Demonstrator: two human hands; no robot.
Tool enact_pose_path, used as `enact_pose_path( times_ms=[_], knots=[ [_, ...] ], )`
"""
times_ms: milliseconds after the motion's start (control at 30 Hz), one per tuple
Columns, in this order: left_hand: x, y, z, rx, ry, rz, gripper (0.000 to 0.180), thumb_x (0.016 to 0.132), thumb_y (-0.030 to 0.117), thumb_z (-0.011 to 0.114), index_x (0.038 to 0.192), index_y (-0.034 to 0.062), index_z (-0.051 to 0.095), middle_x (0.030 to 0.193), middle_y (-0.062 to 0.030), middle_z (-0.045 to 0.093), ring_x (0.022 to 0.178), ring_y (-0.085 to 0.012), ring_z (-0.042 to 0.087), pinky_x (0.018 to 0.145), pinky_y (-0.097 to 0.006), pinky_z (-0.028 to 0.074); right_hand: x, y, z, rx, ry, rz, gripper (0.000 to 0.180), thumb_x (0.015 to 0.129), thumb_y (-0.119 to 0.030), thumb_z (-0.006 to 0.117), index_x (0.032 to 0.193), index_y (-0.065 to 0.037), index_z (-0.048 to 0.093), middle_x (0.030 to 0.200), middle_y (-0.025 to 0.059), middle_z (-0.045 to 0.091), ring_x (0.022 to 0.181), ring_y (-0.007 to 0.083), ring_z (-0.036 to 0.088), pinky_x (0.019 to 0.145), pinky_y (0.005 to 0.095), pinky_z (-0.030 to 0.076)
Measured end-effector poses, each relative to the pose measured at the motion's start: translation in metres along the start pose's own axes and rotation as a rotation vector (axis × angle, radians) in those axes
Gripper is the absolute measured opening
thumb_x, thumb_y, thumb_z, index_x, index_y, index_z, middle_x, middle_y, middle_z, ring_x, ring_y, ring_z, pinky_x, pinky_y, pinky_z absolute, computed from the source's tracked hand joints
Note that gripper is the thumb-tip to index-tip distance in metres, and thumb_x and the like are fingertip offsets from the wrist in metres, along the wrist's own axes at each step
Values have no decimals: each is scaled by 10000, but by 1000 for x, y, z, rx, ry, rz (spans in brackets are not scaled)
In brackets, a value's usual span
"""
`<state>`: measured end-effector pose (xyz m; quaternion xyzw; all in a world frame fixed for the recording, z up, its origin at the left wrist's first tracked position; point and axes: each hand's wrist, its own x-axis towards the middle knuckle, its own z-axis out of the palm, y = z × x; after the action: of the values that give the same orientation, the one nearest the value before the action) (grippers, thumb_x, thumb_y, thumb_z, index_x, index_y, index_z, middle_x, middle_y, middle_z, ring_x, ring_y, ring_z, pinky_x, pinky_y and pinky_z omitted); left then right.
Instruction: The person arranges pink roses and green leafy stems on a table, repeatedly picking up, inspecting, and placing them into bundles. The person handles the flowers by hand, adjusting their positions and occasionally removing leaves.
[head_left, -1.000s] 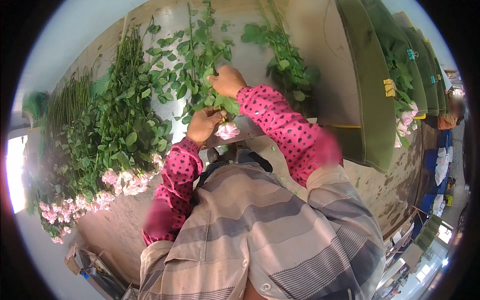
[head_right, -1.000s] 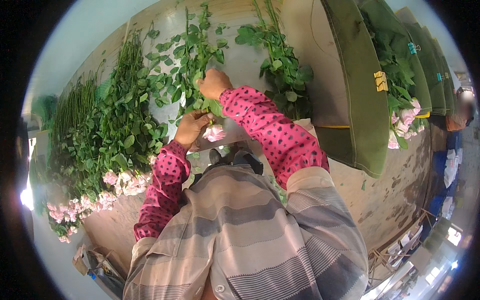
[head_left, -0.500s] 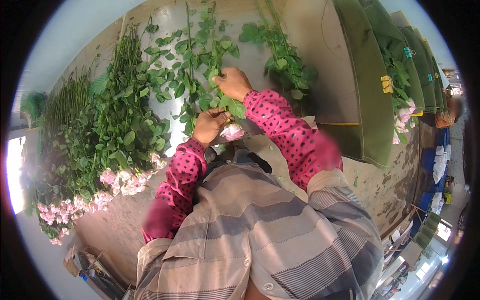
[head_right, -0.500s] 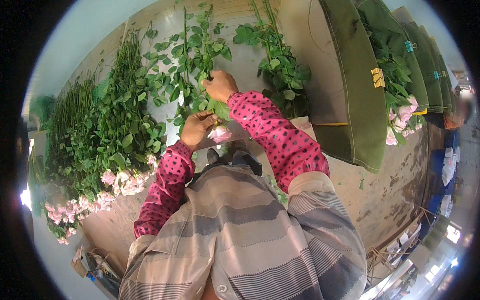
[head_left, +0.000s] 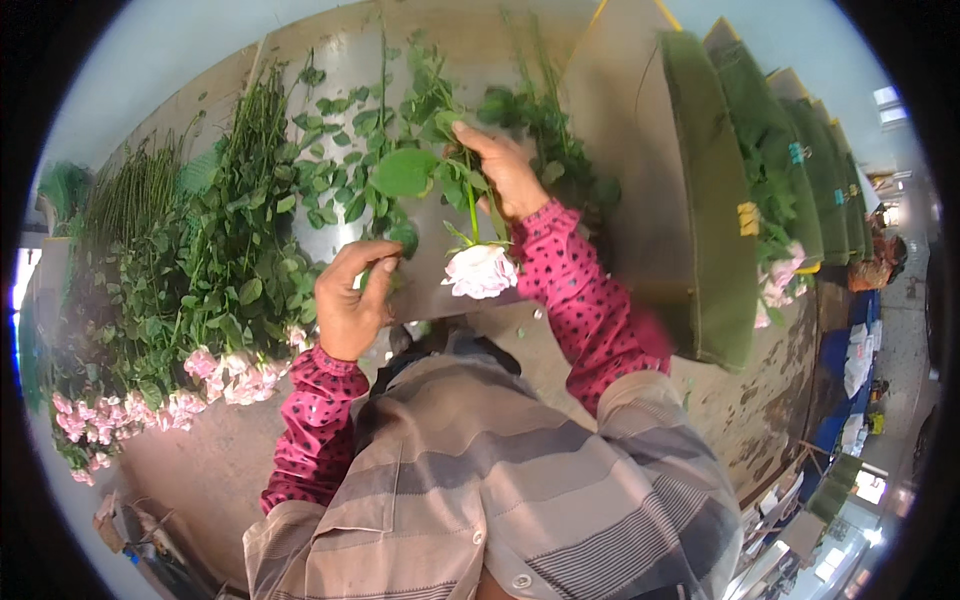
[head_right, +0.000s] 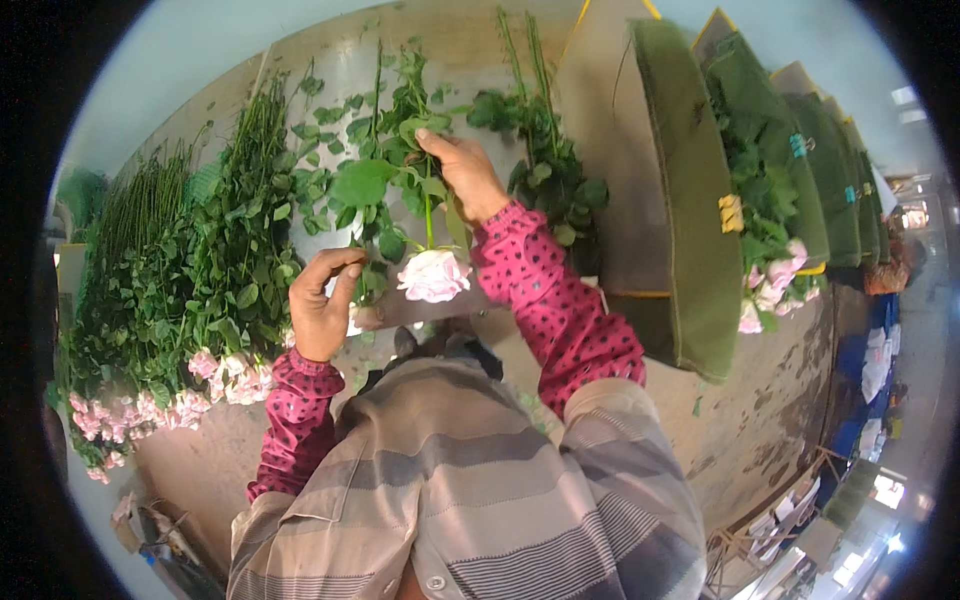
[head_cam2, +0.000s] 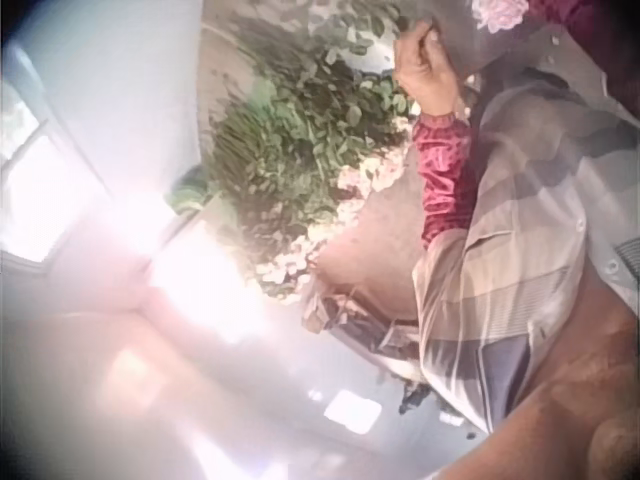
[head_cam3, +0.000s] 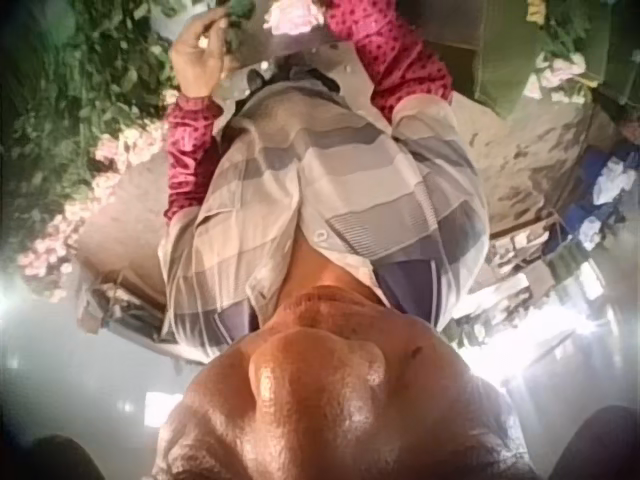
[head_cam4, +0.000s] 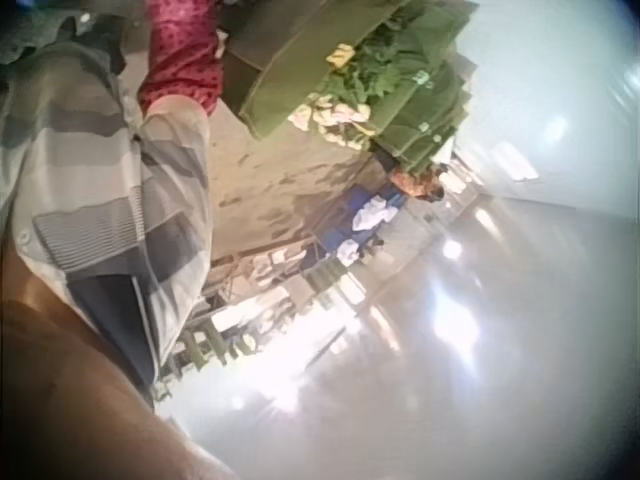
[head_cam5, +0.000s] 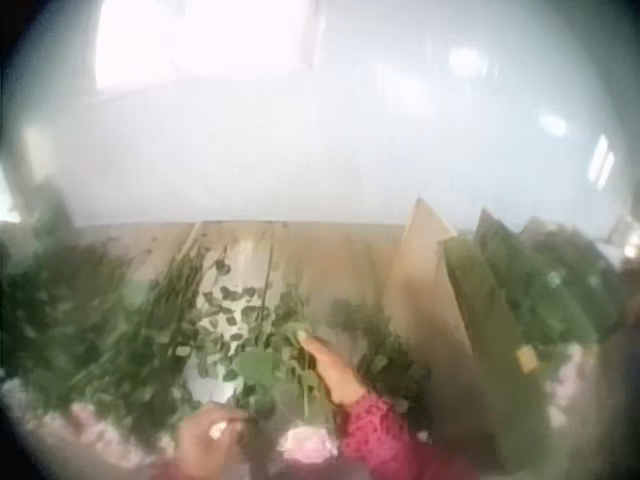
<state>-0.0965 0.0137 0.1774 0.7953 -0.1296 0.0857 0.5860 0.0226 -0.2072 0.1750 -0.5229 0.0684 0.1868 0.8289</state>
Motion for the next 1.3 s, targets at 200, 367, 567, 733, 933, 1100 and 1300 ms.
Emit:
enact_pose_path(
  times_ms=[200, 367, 567, 733, 933, 1100, 1300],
  knots=[
    [-11, -28, -3, -45, 155, 2, 203, 898, 16, 583, 1091, -22, 630, 956, -99, 687, 895, -157, 631, 810, -282, 491, 7, -17, 75, 351, -106, 13, 326, 960, -330, 552, 1128, -54, 590, 978, 80, 676, 832, 210, 663, 709, 379, 562],
    [-28, 17, -16, -282, 488, -113, 269, 935, 75, 554, 1187, -20, 552, 1035, -76, 553, 928, -148, 549, 824, -273, 451, -25, 7, 169, 632, -283, 52, 230, 963, -247, 567, 1094, -60, 589, 1064, 59, 660, 894, 156, 639, 720, 307, 538],
    [-78, 86, -74, -384, 883, 13, 227, 965, 72, 508, 1168, -1, 580, 1077, -42, 589, 942, -84, 536, 799, -232, 452, -112, 69, 222, 538, -448, 192, 349, 989, -341, 494, 1240, -102, 539, 1213, 40, 609, 1083, 189, 572, 939, 356, 456],
    [-158, 112, -110, -526, 1116, 1, 319, 990, 267, 527, 1099, -10, 642, 827, 8, 632, 675, -32, 516, 604, -178, 410, -202, 131, 243, 492, -598, 385, 435, 980, -372, 500, 1302, -80, 500, 1292, 35, 559, 1155, 177, 522, 1019, 339, 397],
    [-285, 138, -164, -528, 1057, -68, 428, 986, 385, 495, 1037, -12, 646, 766, -4, 586, 663, -61, 527, 593, -202, 413, -283, 220, 217, 189, -994, 603, 366, 959, -231, 562, 1252, -16, 516, 1161, 97, 615, 1055, 206, 593, 889, 357, 503],
    [-377, 129, -178, -333, 947, -111, 411, 1007, 337, 468, 1060, -34, 637, 806, -36, 607, 745, -84, 545, 655, -224, 438, -339, 212, 232, -428, -1133, 343, 206, 919, -86, 615, 1084, 38, 606, 904, 86, 665, 783, 114, 639, 659, 223, 526],
    [-412, 101, -123, -159, 859, -199, 378, 1014, 302, 458, 1065, -32, 629, 818, -37, 620, 742, -92, 543, 663, -244, 433, -343, 194, 276, -360, -883, 11, 257, 989, -226, 502, 926, 13, 572, 747, 59, 591, 603, 106, 581, 485, 204, 451]
  ],
)
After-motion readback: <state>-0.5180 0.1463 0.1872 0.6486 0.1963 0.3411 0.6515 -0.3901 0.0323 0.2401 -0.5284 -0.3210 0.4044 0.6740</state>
